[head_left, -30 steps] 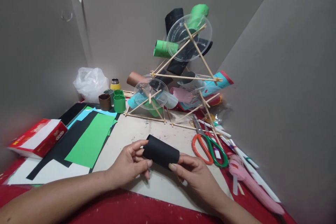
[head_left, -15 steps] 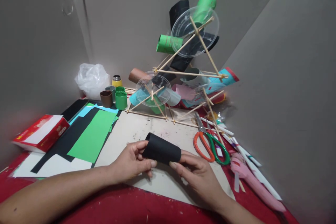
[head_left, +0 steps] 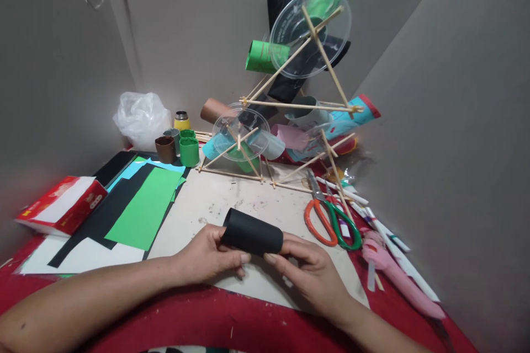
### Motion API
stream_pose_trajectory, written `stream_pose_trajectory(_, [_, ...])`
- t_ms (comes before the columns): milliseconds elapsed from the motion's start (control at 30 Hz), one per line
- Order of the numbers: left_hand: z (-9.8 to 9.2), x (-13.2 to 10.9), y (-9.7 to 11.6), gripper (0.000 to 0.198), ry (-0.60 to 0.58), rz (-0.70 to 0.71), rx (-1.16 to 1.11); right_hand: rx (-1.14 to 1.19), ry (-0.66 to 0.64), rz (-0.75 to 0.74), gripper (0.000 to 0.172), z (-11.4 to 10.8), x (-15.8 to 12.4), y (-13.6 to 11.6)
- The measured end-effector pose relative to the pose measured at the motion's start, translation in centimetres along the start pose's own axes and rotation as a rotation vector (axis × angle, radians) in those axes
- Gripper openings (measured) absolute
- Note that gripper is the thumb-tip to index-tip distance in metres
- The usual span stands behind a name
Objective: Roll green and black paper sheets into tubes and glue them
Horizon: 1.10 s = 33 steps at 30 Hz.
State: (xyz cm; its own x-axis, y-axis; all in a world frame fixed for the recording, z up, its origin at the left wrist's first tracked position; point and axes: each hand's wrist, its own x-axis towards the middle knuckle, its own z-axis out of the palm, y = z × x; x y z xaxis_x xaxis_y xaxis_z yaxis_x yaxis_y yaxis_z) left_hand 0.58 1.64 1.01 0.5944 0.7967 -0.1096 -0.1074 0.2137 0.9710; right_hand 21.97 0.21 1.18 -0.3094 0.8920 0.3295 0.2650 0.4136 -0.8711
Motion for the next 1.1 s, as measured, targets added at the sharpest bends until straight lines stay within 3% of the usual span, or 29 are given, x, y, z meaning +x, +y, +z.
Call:
stream_pose_trajectory(400, [0.5, -0.4, 1.0, 0.029, 0.083, 0.038, 0.164, 0.096, -0.061, 0.049, 0.015, 0.0, 0.1, -0.8])
stream_pose_trajectory(600, [0.4, -0.5, 1.2, 0.025, 0.06, 0.05, 0.193, 0.165, -0.128, 0.109, 0.041, -0.5, 0.0, -0.6])
stream_pose_trajectory(733, [0.4, -0.5, 1.5, 0.023, 0.07, 0.068, 0.233, 0.237, -0.063, 0.242, 0.044, -0.5, -0.4, -0.3])
stream_pose_trajectory(933, [0.4, -0.8, 1.5, 0.02, 0.043, 0.208, 0.412, 0.345, -0.037, 0.388, 0.044, -0.1, -0.6, -0.3])
stream_pose_trajectory(1100, [0.2, -1.0, 1.3, 0.021, 0.033, 0.414, 0.691, 0.44, -0.055, 0.446, 0.045, 0.0, -0.4, -0.3])
